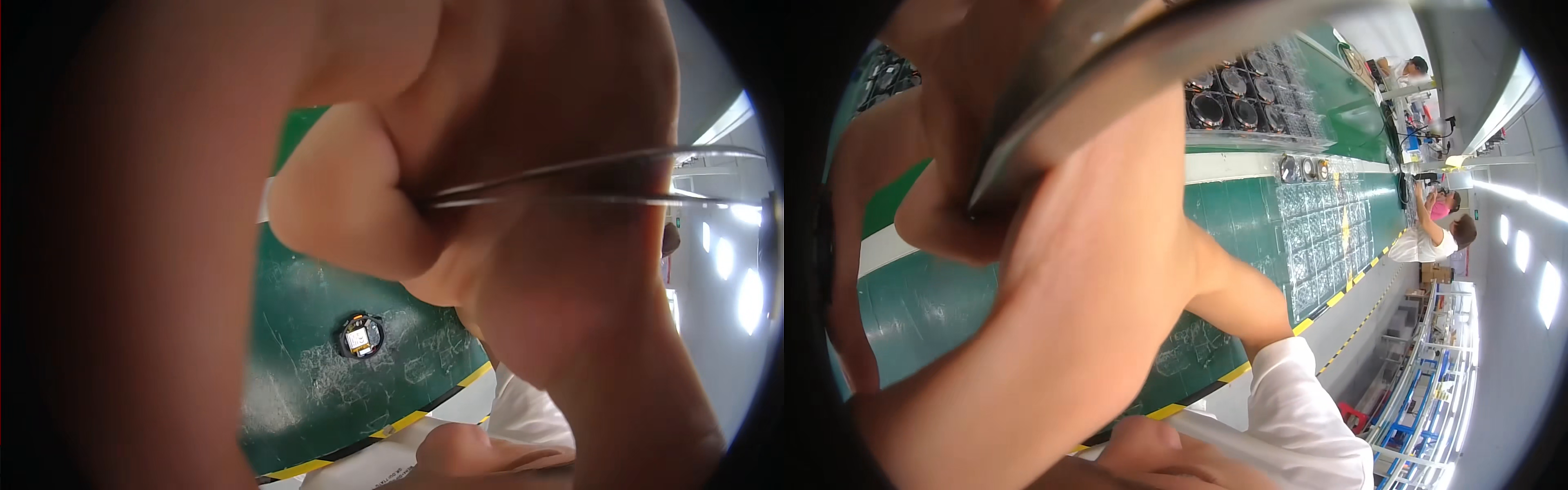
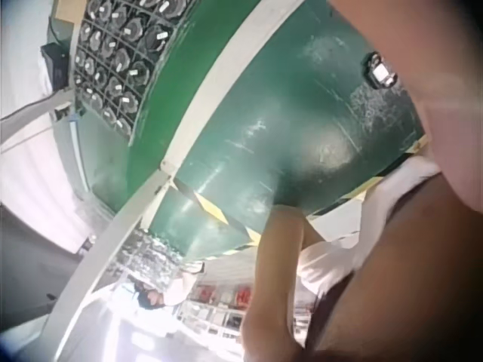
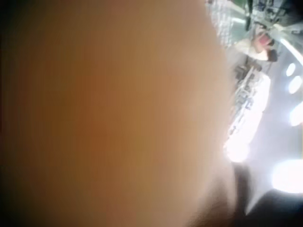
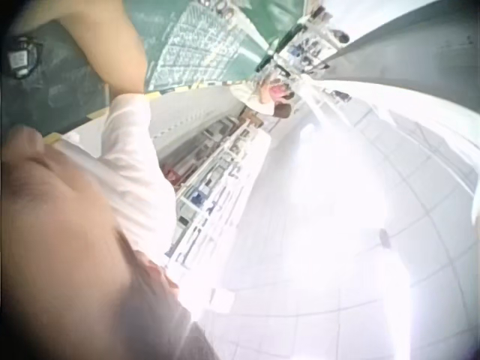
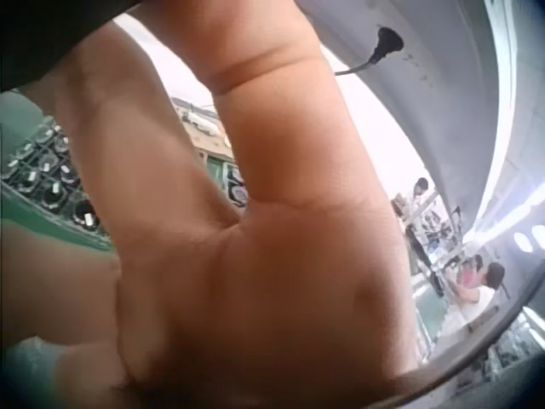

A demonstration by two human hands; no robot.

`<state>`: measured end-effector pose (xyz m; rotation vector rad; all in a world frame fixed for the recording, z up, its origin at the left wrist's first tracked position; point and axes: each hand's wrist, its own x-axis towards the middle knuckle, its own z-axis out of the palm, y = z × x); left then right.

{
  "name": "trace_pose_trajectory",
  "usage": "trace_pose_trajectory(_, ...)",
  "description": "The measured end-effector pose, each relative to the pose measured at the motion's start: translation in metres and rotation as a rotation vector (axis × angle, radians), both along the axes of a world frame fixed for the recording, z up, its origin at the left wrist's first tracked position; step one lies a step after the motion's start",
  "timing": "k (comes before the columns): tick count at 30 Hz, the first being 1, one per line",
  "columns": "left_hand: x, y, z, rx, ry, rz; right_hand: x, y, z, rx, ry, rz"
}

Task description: The person takes smartwatch housings from a tray, adjusts internal wires and battery connections using tweezers, and places the assembled components into trays.

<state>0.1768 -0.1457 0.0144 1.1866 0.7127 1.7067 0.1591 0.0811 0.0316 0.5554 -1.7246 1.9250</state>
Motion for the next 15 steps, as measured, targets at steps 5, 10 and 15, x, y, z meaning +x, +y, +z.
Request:
trace_pose_trajectory(5, 0.002, -0.010, 0.012, 0.020, 0.029, -0.132, -0.002, -0.004, 0.014, -0.027, 0.021, 0.053)
trace_pose_trajectory(10, -0.004, -0.008, 0.035, -0.045, 0.059, -0.301, -0.005, 0.009, 0.023, -0.125, 0.062, 0.074)
trace_pose_trajectory(15, -0.018, -0.017, 0.048, -0.112, 0.056, -0.490, -0.010, 0.012, 0.021, -0.217, 0.088, 0.074)
